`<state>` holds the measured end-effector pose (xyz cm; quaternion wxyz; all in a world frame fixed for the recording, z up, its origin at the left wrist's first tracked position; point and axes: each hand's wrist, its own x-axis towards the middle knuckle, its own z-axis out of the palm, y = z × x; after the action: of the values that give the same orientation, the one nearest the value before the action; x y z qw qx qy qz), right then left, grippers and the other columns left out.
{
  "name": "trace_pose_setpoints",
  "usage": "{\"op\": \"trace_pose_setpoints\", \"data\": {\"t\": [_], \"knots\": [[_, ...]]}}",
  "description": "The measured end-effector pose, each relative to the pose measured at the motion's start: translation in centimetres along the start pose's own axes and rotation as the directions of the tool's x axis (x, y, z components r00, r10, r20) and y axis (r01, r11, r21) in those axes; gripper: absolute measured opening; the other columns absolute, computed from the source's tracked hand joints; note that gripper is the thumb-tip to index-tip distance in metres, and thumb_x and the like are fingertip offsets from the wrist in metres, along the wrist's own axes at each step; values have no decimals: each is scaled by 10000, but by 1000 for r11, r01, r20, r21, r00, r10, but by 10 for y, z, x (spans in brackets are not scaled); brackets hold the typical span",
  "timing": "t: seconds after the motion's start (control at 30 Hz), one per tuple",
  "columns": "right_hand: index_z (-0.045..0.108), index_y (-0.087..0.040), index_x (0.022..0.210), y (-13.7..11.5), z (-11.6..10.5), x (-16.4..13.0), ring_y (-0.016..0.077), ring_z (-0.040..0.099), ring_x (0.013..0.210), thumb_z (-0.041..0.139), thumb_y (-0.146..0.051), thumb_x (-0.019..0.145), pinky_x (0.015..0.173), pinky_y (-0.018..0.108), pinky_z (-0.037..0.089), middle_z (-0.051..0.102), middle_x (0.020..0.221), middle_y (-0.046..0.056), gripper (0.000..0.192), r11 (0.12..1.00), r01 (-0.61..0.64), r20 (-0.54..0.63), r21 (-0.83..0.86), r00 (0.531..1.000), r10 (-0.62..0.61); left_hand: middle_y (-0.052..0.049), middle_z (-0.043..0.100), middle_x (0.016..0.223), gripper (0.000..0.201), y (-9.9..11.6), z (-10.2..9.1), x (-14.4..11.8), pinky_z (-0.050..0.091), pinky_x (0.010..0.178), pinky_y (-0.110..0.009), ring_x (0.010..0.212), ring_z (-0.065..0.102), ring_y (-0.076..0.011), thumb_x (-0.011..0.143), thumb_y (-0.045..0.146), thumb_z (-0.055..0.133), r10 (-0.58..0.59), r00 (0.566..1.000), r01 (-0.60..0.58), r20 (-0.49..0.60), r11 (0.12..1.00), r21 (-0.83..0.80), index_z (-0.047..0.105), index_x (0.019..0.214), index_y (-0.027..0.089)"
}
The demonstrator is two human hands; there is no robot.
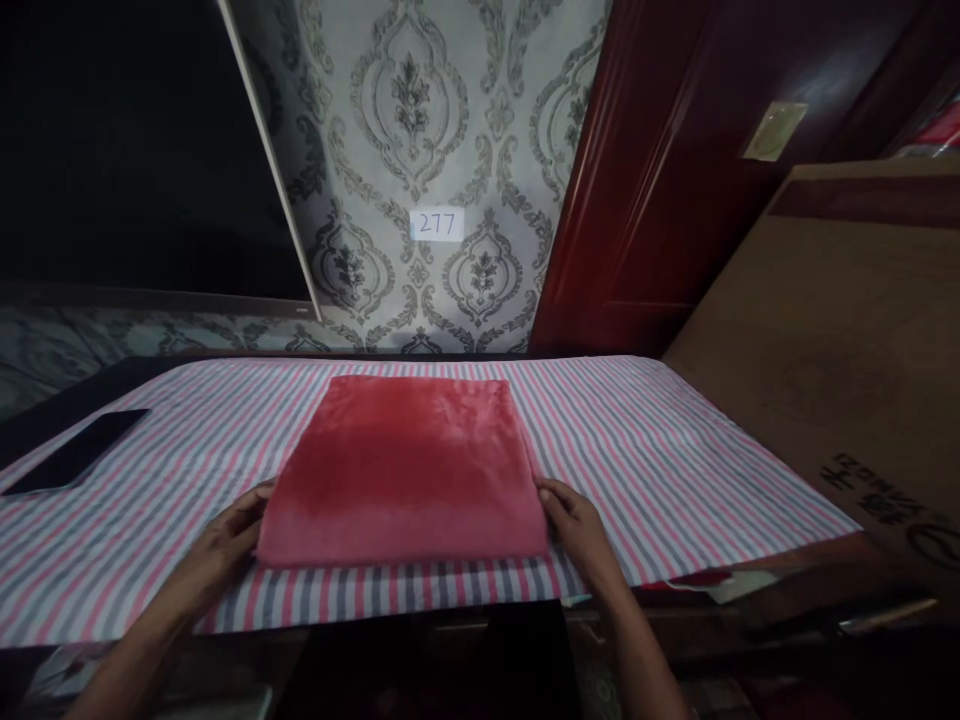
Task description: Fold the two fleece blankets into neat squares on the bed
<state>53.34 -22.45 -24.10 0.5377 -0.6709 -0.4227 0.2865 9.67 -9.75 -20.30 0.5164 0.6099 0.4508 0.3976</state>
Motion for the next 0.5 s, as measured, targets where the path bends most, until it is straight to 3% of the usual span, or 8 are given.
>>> {"op": "trace_pose_setpoints", "data": {"t": [0.13,0.27,0.37,0.5], "knots": [[714,-180,860,-10,5,3,244,644,834,680,-658,684,775,344,513,708,845,74,510,1000,20,29,-6,999,-19,-72,718,1118,538,13,7,2,529,829,-287,1043,657,-268,688,549,784,13,999,-13,-34,1000,-18,677,1103,225],[623,-193,736,-18,10,3,176,545,663,713,-632,667,628,281,451,578,686,3,453,996,75,-9,40,997,-75,-90,732,1109,626,18,7,4,551,831,-316,1088,652,-310,602,543,836,-73,997,72,-22,997,-14,669,1116,228],[588,-201,724,-20,12,1,174,544,675,706,-645,675,641,278,454,570,696,-1,462,993,79,-49,90,996,-75,-93,741,1108,594,18,6,7,539,936,-366,1146,630,-342,560,495,858,-99,994,98,47,995,31,713,1069,227],[631,-195,861,-22,13,-2,226,611,820,665,-670,707,725,308,489,660,840,48,500,996,34,94,88,995,-42,-84,759,1070,425,18,4,12,501,1026,-402,1171,621,-359,569,452,847,-116,987,105,112,990,97,776,922,226]]}}
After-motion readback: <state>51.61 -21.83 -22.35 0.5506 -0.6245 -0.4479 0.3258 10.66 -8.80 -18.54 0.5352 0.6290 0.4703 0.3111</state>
